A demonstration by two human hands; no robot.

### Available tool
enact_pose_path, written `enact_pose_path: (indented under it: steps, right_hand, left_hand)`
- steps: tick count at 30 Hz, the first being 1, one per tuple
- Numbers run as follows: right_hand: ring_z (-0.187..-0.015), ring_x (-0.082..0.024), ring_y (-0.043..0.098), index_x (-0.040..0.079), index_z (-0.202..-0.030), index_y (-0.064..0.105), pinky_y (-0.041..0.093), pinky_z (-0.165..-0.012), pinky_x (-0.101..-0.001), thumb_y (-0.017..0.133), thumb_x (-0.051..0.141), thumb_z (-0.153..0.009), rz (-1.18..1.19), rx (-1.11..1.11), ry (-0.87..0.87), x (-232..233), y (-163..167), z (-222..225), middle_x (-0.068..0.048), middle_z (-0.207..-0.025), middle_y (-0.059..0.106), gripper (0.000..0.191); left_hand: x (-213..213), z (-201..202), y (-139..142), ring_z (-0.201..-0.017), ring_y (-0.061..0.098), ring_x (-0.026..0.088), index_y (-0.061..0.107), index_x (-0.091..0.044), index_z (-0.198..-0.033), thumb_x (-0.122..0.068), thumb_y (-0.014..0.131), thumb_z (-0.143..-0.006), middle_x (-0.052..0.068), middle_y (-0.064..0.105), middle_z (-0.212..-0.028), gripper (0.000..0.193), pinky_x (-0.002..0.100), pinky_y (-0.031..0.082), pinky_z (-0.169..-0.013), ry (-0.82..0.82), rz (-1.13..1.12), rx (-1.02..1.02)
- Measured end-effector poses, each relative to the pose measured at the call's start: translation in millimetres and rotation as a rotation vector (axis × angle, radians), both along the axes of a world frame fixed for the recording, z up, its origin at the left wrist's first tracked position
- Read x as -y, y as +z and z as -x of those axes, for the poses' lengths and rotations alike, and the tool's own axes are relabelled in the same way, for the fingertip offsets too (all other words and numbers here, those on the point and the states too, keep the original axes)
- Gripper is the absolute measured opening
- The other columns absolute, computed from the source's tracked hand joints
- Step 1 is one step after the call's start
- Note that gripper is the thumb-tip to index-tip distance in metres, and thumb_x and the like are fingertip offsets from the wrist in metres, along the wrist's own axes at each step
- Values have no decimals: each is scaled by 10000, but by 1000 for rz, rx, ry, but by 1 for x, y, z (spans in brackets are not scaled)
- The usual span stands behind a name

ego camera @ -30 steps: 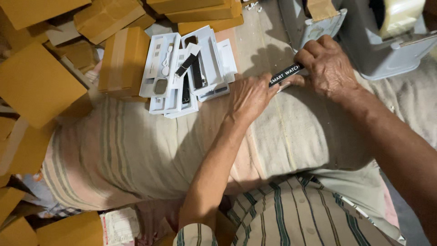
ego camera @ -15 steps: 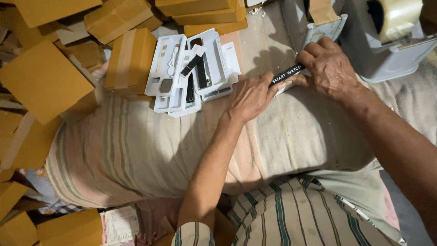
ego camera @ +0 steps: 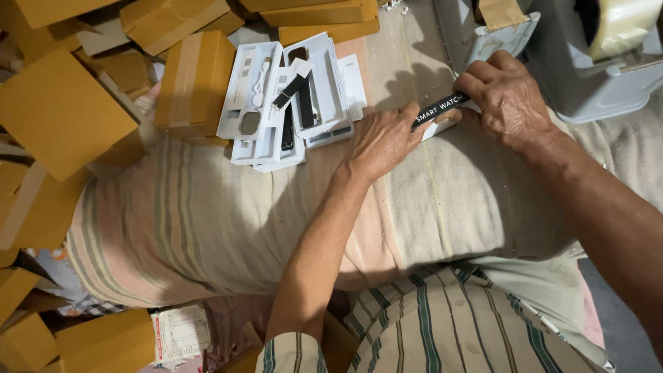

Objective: The person wraps a smartwatch box in plastic film, places it into a cardboard shipping box, and seals the box with packing tape using a tape dispenser. The person handles the smartwatch box, cardboard box, and tape dispenser throughout the task.

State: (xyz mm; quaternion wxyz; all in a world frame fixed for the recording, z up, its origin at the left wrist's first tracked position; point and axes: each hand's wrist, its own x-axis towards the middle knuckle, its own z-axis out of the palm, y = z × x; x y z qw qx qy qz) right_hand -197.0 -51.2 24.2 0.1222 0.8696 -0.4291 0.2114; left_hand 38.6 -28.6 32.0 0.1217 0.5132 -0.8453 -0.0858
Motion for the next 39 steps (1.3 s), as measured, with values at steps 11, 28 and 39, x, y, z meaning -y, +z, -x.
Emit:
enact_pose_path:
  steps: [11, 28, 39]
  right_hand:
    - [-1468, -339, 414, 68, -1502, 510, 178, -1293, -568, 484, 677, -865, -116, 19, -39, -116, -3, 28, -196, -1527, 497, 882]
    - [-1517, -287, 74, 71, -1599, 179, 23, -1228, -453, 101, 632, -1010, -329, -275, -67, -65, -25, -40, -152, -1673, 163, 817]
    - [-1521, -439, 273, -39, -1562, 390, 135, -1276, -504, 372, 570, -1028, -252, 109, -34, -88, -22, -56, -277, -1604, 351, 810]
  left_hand:
    - [-97, -19, -9, -1361, 422, 424, 357, -10, -1464, -795, 802, -544, 246, 483, -1423, 1289, 569, 225, -1170, 18, 233, -18]
    - [-107, -27, -35, -1446, 389, 408, 47, 68, -1594, -463, 993, -536, 182, 526, -1468, 1515, 522, 228, -1256, 164, 66, -343]
    - [-101, -26, -29, -1446, 382, 405, 57, 49, -1597, -448, 986, -511, 162, 540, -1451, 1514, 528, 177, -1286, 155, 74, -369]
